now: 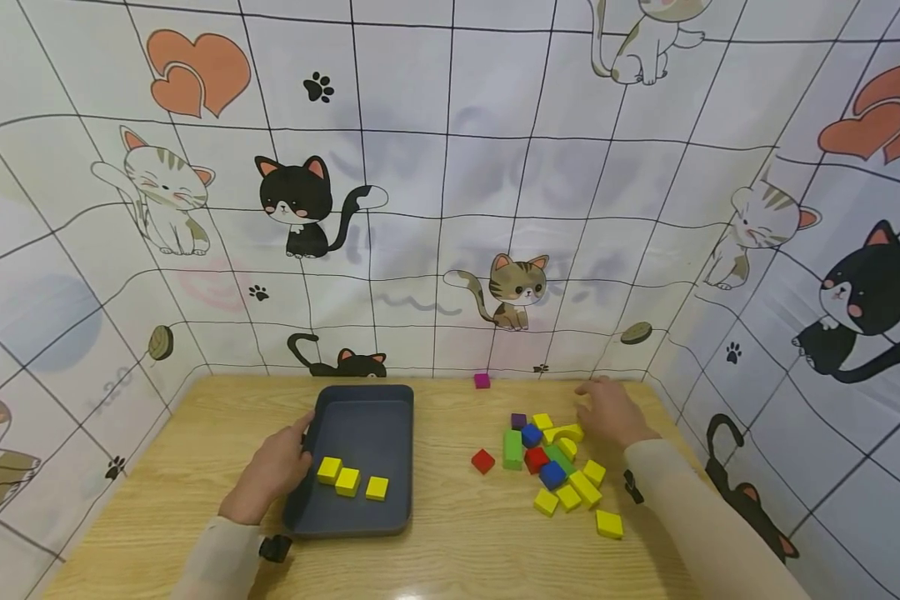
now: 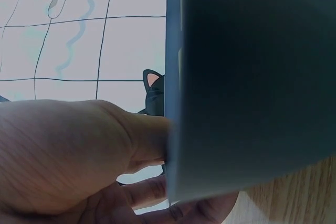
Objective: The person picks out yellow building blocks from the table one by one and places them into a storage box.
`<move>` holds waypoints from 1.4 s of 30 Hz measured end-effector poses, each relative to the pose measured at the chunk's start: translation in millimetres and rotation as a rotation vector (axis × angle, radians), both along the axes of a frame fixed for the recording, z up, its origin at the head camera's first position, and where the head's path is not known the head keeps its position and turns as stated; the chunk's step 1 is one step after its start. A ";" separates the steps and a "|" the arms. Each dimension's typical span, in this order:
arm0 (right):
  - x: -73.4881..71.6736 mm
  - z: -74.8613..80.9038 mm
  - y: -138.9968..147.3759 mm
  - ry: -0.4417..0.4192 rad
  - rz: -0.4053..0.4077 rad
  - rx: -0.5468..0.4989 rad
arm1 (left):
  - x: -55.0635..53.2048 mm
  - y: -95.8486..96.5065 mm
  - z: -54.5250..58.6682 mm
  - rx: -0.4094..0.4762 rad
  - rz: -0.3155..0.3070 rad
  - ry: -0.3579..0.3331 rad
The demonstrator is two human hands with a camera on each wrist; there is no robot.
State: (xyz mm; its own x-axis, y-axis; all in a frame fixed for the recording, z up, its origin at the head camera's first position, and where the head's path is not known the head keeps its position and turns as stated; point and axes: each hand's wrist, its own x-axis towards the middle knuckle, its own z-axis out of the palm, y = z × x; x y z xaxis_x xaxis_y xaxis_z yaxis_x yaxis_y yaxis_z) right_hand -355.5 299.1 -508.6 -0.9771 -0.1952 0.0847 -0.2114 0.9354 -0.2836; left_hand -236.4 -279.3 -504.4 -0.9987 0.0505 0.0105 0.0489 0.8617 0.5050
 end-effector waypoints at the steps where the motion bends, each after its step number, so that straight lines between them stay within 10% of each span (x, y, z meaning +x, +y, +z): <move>1: 0.4 0.5 1.5 -0.017 -0.006 -0.003 | 0.0 0.2 0.1 0.001 0.001 -0.001; 42: 8.7 5.9 5.1 -0.064 -0.016 -0.039 | -2.4 -0.7 -2.8 -0.017 -0.001 -0.004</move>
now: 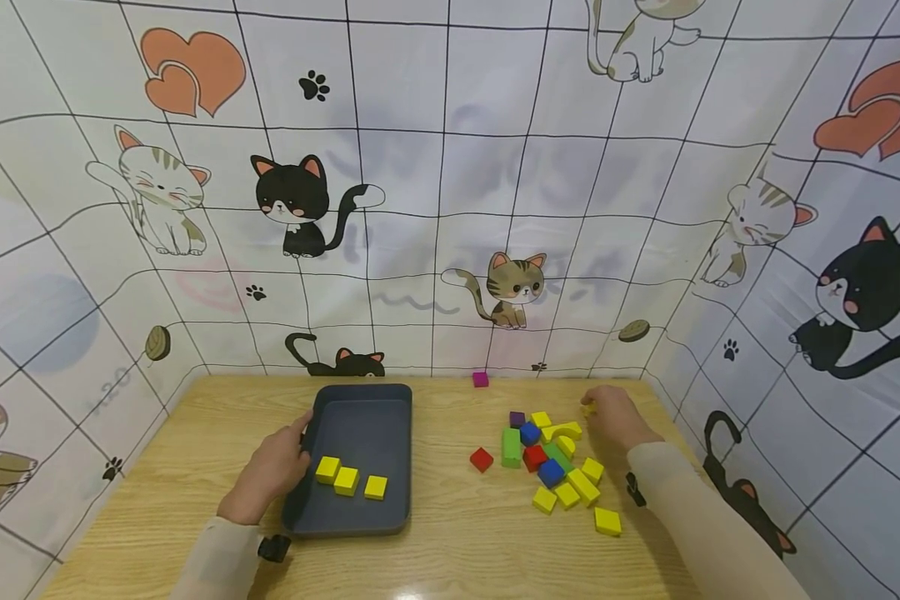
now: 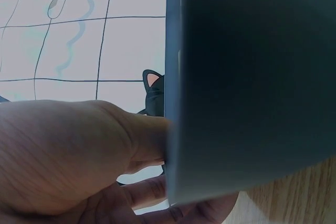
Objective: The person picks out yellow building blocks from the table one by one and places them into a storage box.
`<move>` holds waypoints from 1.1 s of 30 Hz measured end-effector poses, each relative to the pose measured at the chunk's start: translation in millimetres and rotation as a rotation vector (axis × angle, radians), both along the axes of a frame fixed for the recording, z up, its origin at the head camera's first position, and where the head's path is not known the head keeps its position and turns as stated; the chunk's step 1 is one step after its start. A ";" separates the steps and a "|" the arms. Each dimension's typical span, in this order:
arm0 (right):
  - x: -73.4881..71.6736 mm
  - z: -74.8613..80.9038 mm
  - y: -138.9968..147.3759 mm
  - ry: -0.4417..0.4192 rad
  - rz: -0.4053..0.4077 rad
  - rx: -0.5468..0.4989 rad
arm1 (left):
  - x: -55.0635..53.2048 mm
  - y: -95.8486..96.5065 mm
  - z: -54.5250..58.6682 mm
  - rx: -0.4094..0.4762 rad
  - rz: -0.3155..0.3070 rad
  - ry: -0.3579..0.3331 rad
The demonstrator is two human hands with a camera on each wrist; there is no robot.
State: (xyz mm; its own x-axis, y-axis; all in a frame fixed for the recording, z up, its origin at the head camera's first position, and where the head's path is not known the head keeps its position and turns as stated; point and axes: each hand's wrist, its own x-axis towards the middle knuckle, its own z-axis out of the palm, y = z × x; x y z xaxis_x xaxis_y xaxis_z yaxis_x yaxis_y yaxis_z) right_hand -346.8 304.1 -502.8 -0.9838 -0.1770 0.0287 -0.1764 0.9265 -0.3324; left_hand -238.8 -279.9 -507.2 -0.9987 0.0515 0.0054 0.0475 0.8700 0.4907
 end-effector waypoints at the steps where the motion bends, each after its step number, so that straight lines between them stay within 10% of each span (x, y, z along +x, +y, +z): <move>1: -0.1 0.3 -1.4 -0.002 -0.003 -0.003 | 0.4 0.4 0.7 -0.001 0.000 0.000; 33: 16.3 27.8 -101.8 0.057 0.144 -0.058 | 0.9 -0.6 1.2 0.000 -0.012 0.007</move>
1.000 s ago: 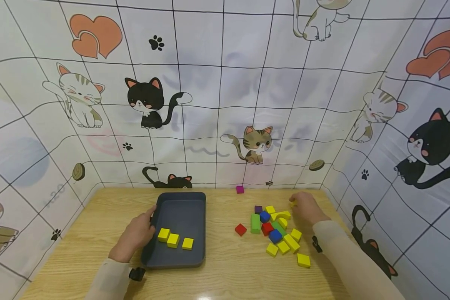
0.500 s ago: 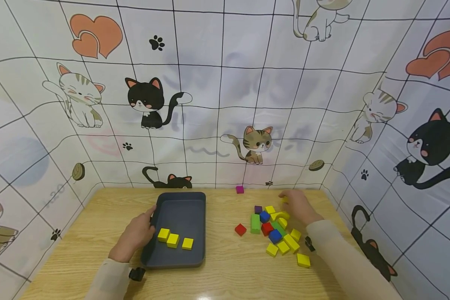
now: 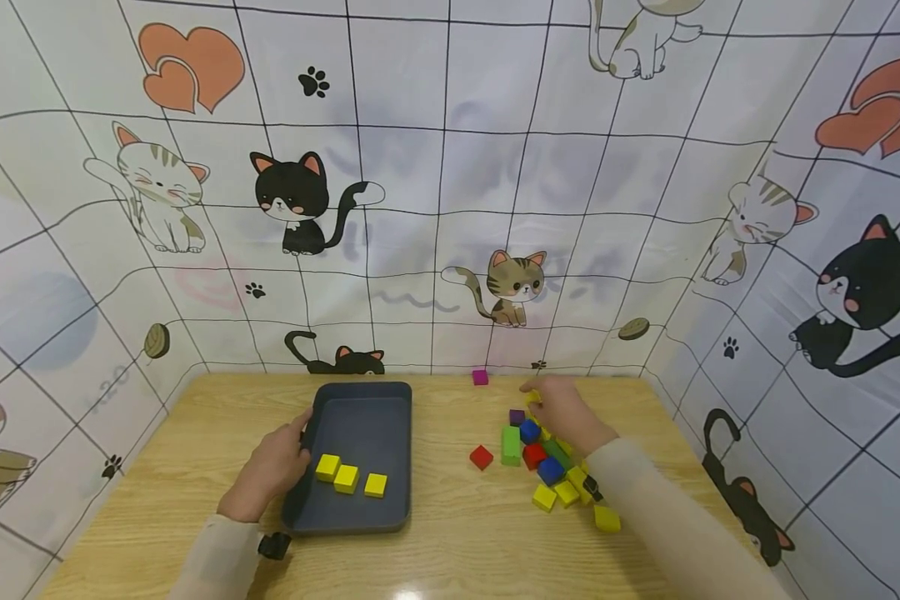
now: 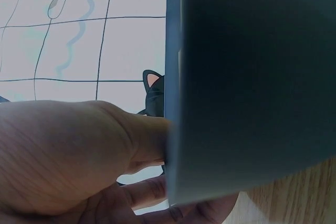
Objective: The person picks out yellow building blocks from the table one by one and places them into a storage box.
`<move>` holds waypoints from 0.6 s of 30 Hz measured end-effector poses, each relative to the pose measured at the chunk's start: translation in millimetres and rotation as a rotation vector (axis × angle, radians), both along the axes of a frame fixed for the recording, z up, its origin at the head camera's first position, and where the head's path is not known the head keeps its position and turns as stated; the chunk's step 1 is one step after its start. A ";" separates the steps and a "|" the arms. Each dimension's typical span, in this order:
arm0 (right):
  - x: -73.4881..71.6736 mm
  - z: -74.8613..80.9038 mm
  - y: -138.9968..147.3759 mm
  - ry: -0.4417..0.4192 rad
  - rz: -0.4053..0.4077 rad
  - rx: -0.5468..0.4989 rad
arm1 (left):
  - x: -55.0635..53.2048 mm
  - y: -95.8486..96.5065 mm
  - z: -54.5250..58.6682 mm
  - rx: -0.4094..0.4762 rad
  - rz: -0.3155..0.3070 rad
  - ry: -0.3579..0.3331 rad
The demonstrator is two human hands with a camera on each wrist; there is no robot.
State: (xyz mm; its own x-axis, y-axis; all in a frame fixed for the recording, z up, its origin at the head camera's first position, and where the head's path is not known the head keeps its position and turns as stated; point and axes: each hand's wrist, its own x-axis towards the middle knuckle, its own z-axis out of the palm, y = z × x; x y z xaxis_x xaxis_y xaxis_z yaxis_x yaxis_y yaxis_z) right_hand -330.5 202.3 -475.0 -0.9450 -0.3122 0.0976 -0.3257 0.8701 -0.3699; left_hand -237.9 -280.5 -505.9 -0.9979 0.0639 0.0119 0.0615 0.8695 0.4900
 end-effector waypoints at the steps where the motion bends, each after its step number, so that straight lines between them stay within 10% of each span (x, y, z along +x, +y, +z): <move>1: 1.3 0.5 -4.4 0.012 0.015 0.006 | 0.0 0.4 0.3 -0.001 0.000 0.001; 18: 25.0 -4.6 -87.7 0.038 0.249 0.010 | 1.5 2.9 1.9 0.008 0.020 -0.014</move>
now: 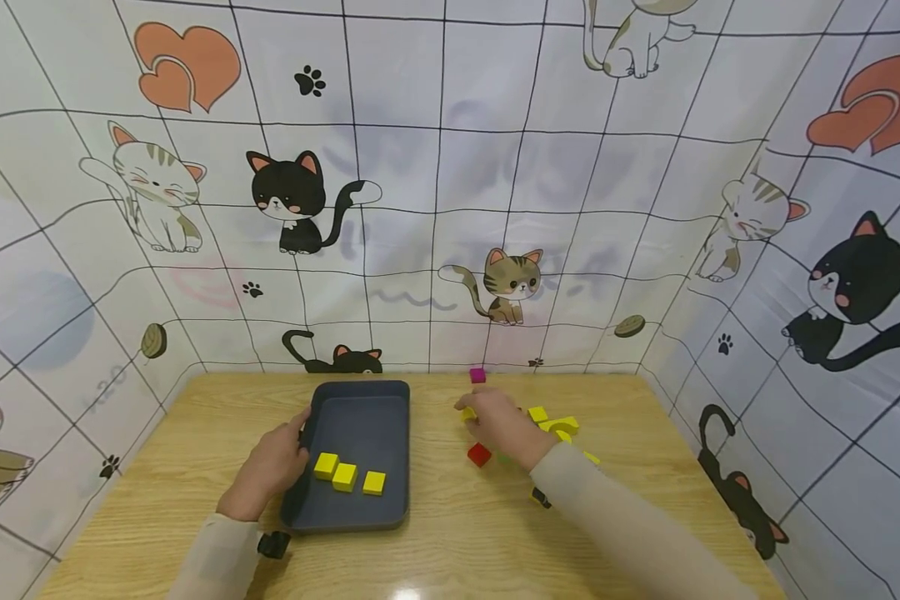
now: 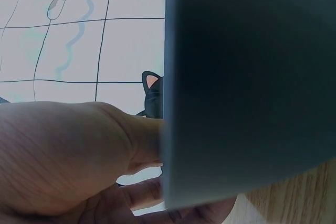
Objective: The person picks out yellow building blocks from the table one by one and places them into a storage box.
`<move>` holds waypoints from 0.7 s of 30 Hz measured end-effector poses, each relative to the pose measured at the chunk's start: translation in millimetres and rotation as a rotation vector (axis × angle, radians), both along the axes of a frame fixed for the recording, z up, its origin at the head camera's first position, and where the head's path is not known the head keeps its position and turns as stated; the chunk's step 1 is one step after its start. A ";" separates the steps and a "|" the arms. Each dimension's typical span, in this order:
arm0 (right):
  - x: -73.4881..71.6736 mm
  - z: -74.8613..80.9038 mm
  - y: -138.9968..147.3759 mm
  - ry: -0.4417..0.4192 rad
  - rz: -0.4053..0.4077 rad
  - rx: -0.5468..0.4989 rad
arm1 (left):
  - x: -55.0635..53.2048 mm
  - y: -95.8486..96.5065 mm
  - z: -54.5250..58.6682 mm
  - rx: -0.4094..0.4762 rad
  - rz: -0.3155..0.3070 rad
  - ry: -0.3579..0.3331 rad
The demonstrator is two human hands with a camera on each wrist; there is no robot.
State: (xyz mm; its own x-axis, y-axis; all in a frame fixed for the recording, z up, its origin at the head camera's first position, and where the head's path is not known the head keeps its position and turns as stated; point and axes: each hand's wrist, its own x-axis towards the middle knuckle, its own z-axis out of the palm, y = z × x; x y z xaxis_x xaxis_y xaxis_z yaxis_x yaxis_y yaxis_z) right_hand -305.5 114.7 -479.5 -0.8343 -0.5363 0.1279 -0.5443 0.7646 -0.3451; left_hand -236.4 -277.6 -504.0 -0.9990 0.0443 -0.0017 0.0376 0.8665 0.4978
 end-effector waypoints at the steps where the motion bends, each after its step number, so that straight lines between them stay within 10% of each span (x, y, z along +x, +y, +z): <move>1: 0.9 -0.3 -3.9 0.002 0.015 0.005 | -0.1 -0.2 -0.2 0.002 -0.001 -0.001; 21: 29.8 3.4 -69.3 0.010 0.204 0.021 | -2.1 -1.1 -3.7 -0.003 0.009 0.007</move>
State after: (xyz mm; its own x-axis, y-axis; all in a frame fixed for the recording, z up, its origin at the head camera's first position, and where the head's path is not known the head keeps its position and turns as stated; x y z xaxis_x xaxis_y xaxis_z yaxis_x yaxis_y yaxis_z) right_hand -275.7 45.4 -476.1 -0.7065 -0.6970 0.1223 -0.6923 0.6450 -0.3237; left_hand -238.5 -278.7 -507.7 -0.9994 0.0352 0.0053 0.0332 0.8683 0.4949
